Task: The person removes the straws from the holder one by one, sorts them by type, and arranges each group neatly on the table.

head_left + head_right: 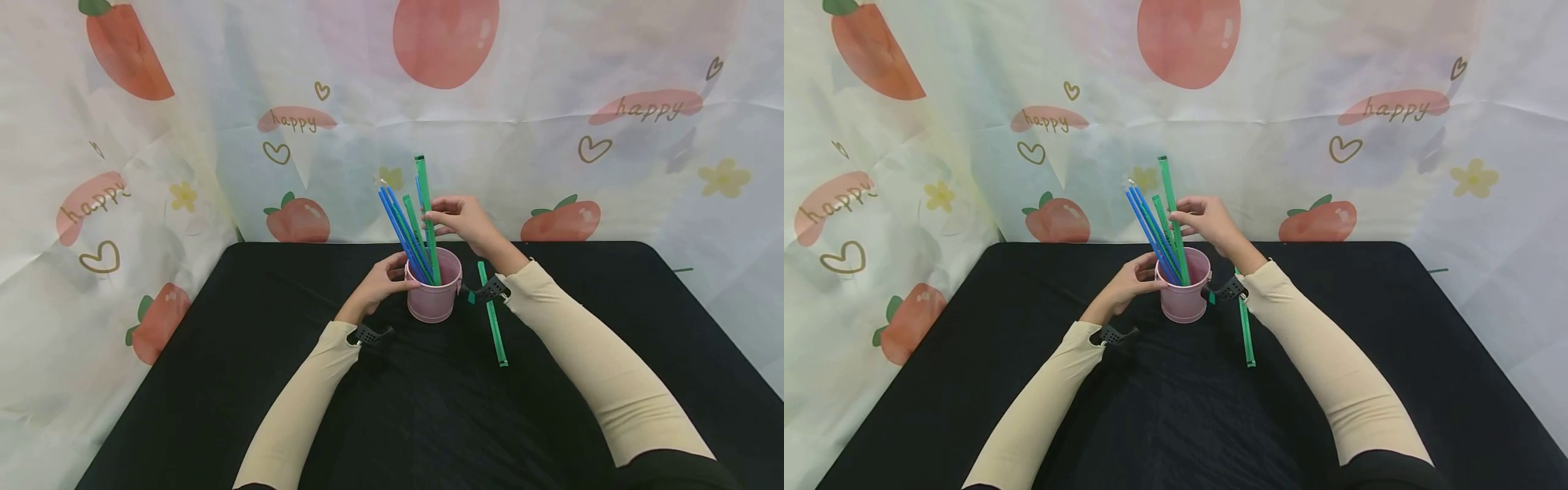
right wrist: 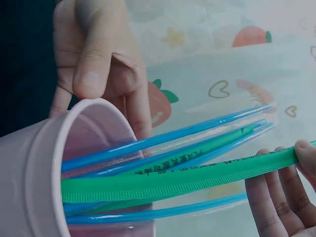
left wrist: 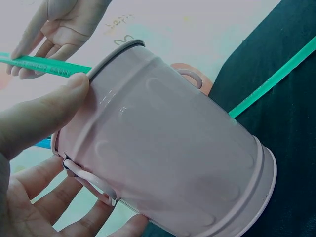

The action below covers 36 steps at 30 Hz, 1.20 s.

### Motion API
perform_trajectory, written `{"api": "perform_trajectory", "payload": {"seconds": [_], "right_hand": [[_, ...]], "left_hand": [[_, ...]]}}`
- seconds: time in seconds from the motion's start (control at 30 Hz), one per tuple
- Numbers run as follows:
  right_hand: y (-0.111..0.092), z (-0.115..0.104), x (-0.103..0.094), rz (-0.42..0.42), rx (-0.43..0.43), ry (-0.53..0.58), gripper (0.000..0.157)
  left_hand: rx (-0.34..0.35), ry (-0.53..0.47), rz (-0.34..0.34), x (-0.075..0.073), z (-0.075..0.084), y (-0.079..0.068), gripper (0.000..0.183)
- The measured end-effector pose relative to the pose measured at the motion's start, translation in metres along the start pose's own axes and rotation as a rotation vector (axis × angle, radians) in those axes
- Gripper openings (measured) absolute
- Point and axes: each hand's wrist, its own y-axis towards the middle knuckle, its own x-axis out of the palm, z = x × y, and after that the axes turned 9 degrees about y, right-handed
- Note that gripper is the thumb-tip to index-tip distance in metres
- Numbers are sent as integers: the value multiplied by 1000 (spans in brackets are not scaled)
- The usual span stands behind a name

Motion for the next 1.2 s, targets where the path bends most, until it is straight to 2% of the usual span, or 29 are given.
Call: {"api": "perform_trajectory", "payload": {"seconds": [0.17,0.27,0.5,0.6,0.87,1.07,1.2], "right_hand": [[-1,-5,-6,3,-15,-34,35],[-1,-8,-8,15,-23,-17,33],[-2,-18,-14,26,-57,78,15],[-3,-22,-18,27,-63,96,12],[-4,-29,-26,29,-83,95,12],[-4,-33,-29,34,-92,68,27],[-5,-35,-30,41,-96,76,24]], "left_hand": [[4,11,5,-1,0,0,65],[-3,16,7,-1,0,0,65],[-8,15,4,-1,0,0,64],[-5,16,7,-1,0,1,65],[-6,11,16,-1,-1,2,64],[-14,8,14,0,-1,2,65],[-16,15,15,0,-1,1,64]]}}
